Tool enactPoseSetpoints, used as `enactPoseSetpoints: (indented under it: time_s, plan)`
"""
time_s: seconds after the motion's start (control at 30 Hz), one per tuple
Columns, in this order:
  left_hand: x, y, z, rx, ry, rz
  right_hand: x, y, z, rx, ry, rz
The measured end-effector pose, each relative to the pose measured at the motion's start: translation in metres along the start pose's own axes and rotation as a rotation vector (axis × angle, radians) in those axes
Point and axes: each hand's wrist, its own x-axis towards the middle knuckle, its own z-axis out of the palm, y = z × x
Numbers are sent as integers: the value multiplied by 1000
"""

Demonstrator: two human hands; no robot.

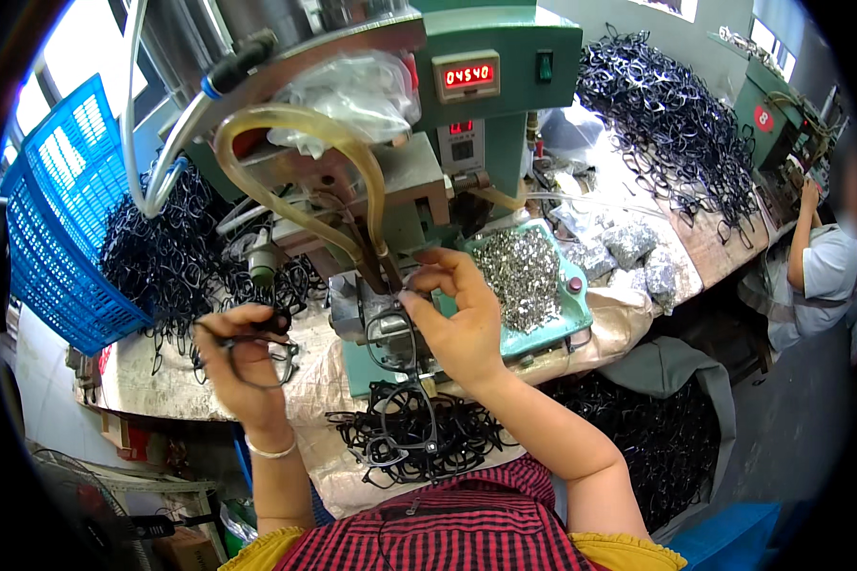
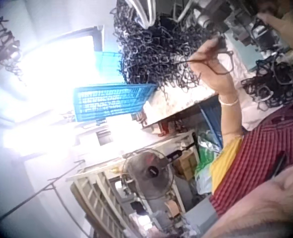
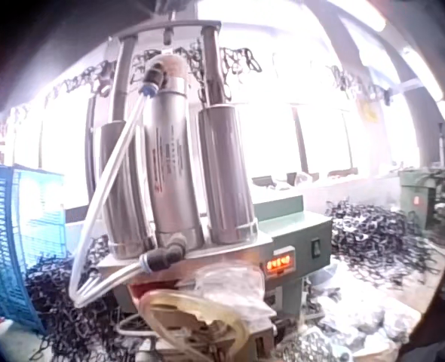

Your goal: The person assembles eyeglasses by inserting small metal components into the frame using a press machine. They pick up frames from a pile, place them in the machine, add components, and operate the press to secure the parts. Finished glasses are placed on the table.

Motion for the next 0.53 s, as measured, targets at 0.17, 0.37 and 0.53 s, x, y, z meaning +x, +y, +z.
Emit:
enactPoseSetpoints:
  time_s: [0.17, 0.37, 0.53]
  plan:
    - [34, 33, 56, 337, -85, 235, -4, -26, 15, 265, -17, 216]
    - [-25, 37, 58, -187, -486, -870, -2, -26, -30, -264, -208, -38]
    - [-48, -16, 68, -440, -295, -1316, 14, 27, -90, -1161, -49, -162]
